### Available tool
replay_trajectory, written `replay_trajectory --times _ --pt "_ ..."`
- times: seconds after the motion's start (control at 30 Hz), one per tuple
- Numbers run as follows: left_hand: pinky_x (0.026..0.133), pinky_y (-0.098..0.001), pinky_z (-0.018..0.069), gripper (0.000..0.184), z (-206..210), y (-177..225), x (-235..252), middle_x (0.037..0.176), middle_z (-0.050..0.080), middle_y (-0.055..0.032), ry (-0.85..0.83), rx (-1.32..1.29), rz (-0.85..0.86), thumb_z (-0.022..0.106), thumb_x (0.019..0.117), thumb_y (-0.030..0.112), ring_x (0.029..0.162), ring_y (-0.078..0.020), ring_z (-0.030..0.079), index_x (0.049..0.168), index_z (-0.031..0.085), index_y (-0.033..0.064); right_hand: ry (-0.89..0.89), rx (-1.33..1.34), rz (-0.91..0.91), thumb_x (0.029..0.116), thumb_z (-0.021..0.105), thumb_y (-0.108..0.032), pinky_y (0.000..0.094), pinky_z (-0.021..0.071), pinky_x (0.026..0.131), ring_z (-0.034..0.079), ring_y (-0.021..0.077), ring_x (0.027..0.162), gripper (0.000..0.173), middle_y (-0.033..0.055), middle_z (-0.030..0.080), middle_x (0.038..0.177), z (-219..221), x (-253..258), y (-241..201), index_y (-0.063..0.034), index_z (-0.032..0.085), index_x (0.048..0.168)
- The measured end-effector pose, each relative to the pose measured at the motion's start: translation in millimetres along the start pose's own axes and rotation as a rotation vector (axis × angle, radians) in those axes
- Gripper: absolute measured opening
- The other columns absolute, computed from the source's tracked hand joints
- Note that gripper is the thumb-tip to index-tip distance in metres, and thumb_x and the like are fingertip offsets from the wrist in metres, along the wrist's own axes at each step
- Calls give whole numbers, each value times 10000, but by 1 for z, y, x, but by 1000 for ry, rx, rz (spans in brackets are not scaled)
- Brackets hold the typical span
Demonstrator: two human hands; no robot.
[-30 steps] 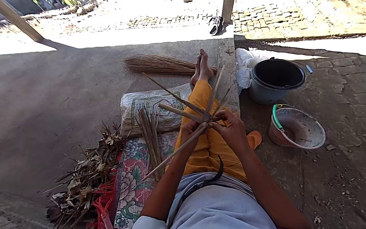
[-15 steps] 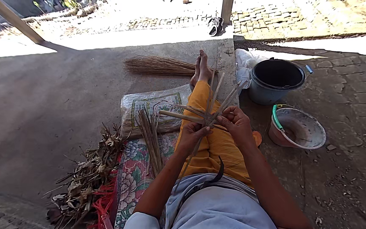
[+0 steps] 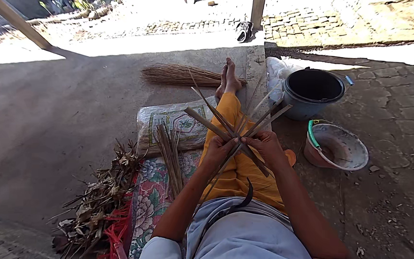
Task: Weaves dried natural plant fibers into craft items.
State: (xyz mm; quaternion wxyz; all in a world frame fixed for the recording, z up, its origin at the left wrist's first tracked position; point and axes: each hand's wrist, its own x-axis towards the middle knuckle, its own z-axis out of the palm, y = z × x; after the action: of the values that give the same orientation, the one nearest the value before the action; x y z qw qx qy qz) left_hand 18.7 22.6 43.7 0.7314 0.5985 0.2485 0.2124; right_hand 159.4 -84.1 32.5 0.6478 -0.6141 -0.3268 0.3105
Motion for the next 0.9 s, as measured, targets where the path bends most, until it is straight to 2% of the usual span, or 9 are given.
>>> replay_trajectory --times 0.1,0.2,0.33,0.5,0.67,0.8,0.9 --pt "688 -284 620 133 1 -2 0 851 714 -71 13 -4 24 574 1033 60 701 -132 706 1101 650 -25 -11 -24 -10 868 765 19 200 543 709 624 23 703 62 -4 689 771 -1 3 1 -15 716 888" --pt "675 -313 629 195 3 -8 2 865 710 -96 42 -40 29 561 1042 72 695 -168 712 1206 615 -20 -43 -23 -5 864 765 28 208 549 707 630 40 694 68 11 689 765 -2 5 3 -4 710 889" --pt "647 -307 629 171 6 -11 1 862 718 -113 69 -80 7 555 1042 57 678 -175 715 1181 608 -30 -41 -1 5 842 774 57 208 551 687 626 49 677 138 20 672 758 -1 5 5 10 682 934" --pt "646 -286 602 174 5 -16 2 875 716 -105 57 -65 21 541 1053 82 683 -150 694 1178 623 -7 -53 28 21 893 744 4 210 539 681 610 59 661 63 21 659 739 0 5 7 -9 684 880" --pt "639 -302 602 215 5 -19 3 824 691 -79 69 -87 61 476 1089 160 676 -143 684 1143 633 23 -73 69 25 884 743 25 212 551 655 619 61 646 79 19 653 725 1 6 3 -8 672 899" --pt "669 -290 595 194 7 -19 3 835 694 -61 52 -78 52 500 1078 141 702 -122 676 1116 653 29 -67 193 108 919 707 12 243 584 749 682 80 763 154 39 726 876 1 7 4 -3 696 1072" --pt "668 -259 575 182 10 -19 1 827 684 -40 40 -68 34 510 1071 128 695 -95 655 1107 662 35 -5 311 173 918 692 40 238 582 719 680 83 759 114 34 726 879 6 5 1 -17 713 1015"
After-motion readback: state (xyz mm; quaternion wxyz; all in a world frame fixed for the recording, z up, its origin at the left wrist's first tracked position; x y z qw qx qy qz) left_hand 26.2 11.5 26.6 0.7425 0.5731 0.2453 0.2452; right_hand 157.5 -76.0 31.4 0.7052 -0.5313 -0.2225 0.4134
